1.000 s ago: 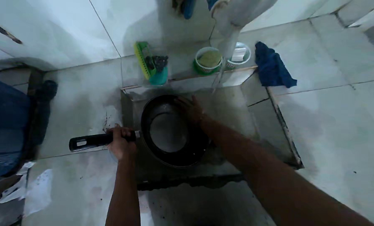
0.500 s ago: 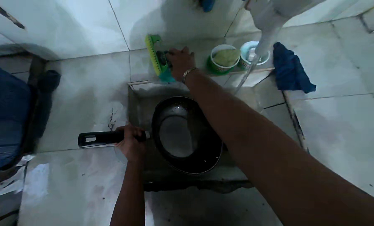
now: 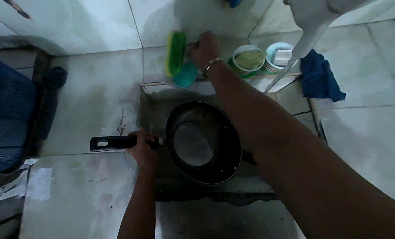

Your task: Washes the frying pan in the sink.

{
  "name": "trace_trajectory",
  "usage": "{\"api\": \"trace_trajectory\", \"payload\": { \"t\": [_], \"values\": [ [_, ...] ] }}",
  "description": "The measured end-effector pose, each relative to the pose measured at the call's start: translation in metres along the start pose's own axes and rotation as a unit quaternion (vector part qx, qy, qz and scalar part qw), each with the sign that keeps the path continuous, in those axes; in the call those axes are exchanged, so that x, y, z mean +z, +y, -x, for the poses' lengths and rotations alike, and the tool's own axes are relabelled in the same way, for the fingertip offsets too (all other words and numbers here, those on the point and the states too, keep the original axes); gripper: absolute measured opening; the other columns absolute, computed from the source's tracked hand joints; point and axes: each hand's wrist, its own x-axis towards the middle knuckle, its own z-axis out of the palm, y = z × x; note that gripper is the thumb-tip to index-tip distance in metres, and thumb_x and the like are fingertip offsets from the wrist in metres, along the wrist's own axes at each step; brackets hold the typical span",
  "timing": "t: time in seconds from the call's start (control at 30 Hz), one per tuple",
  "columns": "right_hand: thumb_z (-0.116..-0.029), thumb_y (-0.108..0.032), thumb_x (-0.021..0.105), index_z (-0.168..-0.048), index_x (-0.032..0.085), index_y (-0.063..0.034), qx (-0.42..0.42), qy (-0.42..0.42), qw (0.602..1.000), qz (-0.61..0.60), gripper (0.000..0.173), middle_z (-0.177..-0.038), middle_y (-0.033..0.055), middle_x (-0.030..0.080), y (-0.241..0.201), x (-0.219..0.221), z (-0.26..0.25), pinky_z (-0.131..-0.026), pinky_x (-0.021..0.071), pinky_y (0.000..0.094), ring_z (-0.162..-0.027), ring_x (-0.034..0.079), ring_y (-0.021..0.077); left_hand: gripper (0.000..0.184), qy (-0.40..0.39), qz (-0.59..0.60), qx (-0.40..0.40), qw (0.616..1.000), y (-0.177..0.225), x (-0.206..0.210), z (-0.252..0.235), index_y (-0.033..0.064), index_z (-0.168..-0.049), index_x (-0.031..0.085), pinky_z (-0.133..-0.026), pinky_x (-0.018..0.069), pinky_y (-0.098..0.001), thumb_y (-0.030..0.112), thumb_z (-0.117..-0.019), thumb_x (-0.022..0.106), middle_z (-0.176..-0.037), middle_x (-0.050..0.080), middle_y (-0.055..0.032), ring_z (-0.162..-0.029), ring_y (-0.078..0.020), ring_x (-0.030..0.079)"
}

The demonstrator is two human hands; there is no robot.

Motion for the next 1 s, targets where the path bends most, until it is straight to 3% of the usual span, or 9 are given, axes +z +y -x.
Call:
{"api": "trace_trajectory", "payload": {
  "t": [0.1, 0.27, 0.33, 0.4, 0.47, 0.57, 0.67, 0.83, 1.0],
  "values": [
    [-0.1035, -0.029, 0.061, -0.128, 0.059, 0.0087, 0.024, 0.075, 0.982, -0.17, 0.045, -0.129, 0.0235, 0.062, 0.002, -0.017, 0.016, -0.102, 0.0487, 0.0423, -0.118, 0.062, 0.029, 0.025, 0.009, -0.001, -0.004, 1.0, -0.002, 0.002, -0.001, 0.0122, -0.081, 0.053, -0.053, 0.0569, -0.0297, -0.001, -0.101, 0.048, -0.051, 0.051, 0.0038, -0.045, -0.0111, 0.056],
    [-0.1027, -0.018, 0.06, -0.133, 0.061, 0.0036, -0.153, 0.04, 0.963, -0.218, 0.037, -0.1, 0.0138, 0.067, 0.058, -0.004, 0.114, -0.077, 0.0539, 0.0283, -0.081, 0.062, 0.0119, 0.023, -0.011, 0.003, -0.024, 1.0, 0.001, 0.004, -0.007, 0.0136, -0.084, 0.052, -0.055, 0.0575, -0.0291, 0.003, -0.104, 0.048, -0.054, 0.051, 0.0051, -0.047, -0.0102, 0.056],
    [-0.1006, -0.018, 0.063, -0.137, 0.063, -0.0012, -0.162, -0.051, 0.975, -0.143, 0.04, -0.126, 0.0234, 0.065, 0.099, 0.027, 0.157, -0.098, 0.0529, 0.0452, -0.112, 0.064, 0.0309, 0.021, -0.023, -0.014, -0.033, 0.999, 0.009, 0.016, -0.01, 0.0147, -0.087, 0.05, -0.055, 0.0571, -0.0282, 0.006, -0.1058, 0.049, -0.054, 0.049, 0.0065, -0.047, -0.0094, 0.055],
    [-0.096, -0.021, 0.07, -0.137, 0.066, -0.0095, -0.138, -0.164, 0.972, -0.099, 0.043, -0.148, 0.0295, 0.046, 0.14, 0.077, 0.192, -0.109, 0.0433, 0.0597, -0.135, 0.046, 0.0472, 0.019, -0.038, -0.035, -0.002, 0.999, 0.016, 0.032, -0.013, 0.0137, -0.089, 0.048, -0.051, 0.0568, -0.0288, 0.004, -0.1042, 0.051, -0.052, 0.047, 0.0066, -0.044, -0.0096, 0.053],
    [-0.0977, -0.02, 0.068, -0.15, 0.053, -0.012, -0.115, -0.282, 0.949, -0.084, 0.055, -0.163, 0.0277, 0.028, 0.151, 0.104, 0.226, -0.117, 0.0378, 0.0548, -0.148, 0.033, 0.0453, 0.02, -0.069, -0.044, 0.043, 0.996, 0.021, 0.047, -0.015, 0.0128, -0.087, 0.046, -0.048, 0.0548, -0.0293, 0.002, -0.1028, 0.052, -0.05, 0.045, 0.0059, -0.041, -0.01, 0.051],
    [-0.1077, -0.019, 0.05, -0.154, 0.046, -0.0071, -0.145, -0.38, 0.906, -0.115, 0.048, -0.16, 0.0239, 0.037, 0.136, 0.084, 0.264, -0.12, 0.0347, 0.0491, -0.147, 0.039, 0.0385, 0.025, -0.087, -0.067, 0.095, 0.989, 0.026, 0.064, -0.019, 0.0141, -0.082, 0.047, -0.044, 0.0529, -0.028, 0.001, -0.1008, 0.054, -0.047, 0.045, 0.0062, -0.039, -0.009, 0.05],
    [-0.1074, -0.017, 0.05, -0.159, 0.041, -0.0194, -0.188, -0.416, 0.89, 0.008, 0.052, -0.165, 0.0137, 0.034, 0.156, 0.069, 0.258, -0.118, 0.028, 0.0653, -0.151, 0.033, 0.0405, 0.025, -0.084, -0.093, 0.096, 0.987, 0.027, 0.073, -0.02, 0.0145, -0.081, 0.046, -0.043, 0.053, -0.0279, 0.001, -0.0994, 0.056, -0.048, 0.045, 0.0065, -0.039, -0.009, 0.05],
    [-0.1017, -0.011, 0.059, -0.155, 0.046, -0.0157, -0.171, -0.166, 0.961, 0.142, 0.056, -0.167, 0.0198, 0.028, 0.197, 0.103, 0.172, -0.12, 0.0259, 0.0665, -0.154, 0.023, 0.0446, 0.023, -0.088, -0.104, 0.075, 0.988, 0.022, 0.073, -0.019, 0.0126, -0.084, 0.047, -0.045, 0.0546, -0.0287, -0.001, -0.1007, 0.055, -0.048, 0.046, 0.006, -0.04, -0.01, 0.051],
    [-0.0973, -0.016, 0.062, -0.156, 0.034, 0.0067, -0.088, 0.087, 0.991, -0.051, 0.069, -0.163, 0.0395, 0.016, 0.123, 0.168, 0.132, -0.124, 0.0151, 0.0655, -0.152, 0.014, 0.0565, 0.022, -0.039, -0.114, 0.059, 0.991, 0.02, 0.067, 0.004, 0.0144, -0.086, 0.049, -0.046, 0.0554, -0.0267, -0.002, -0.0999, 0.054, -0.052, 0.049, 0.0064, -0.042, -0.0086, 0.053]
  ]
}}
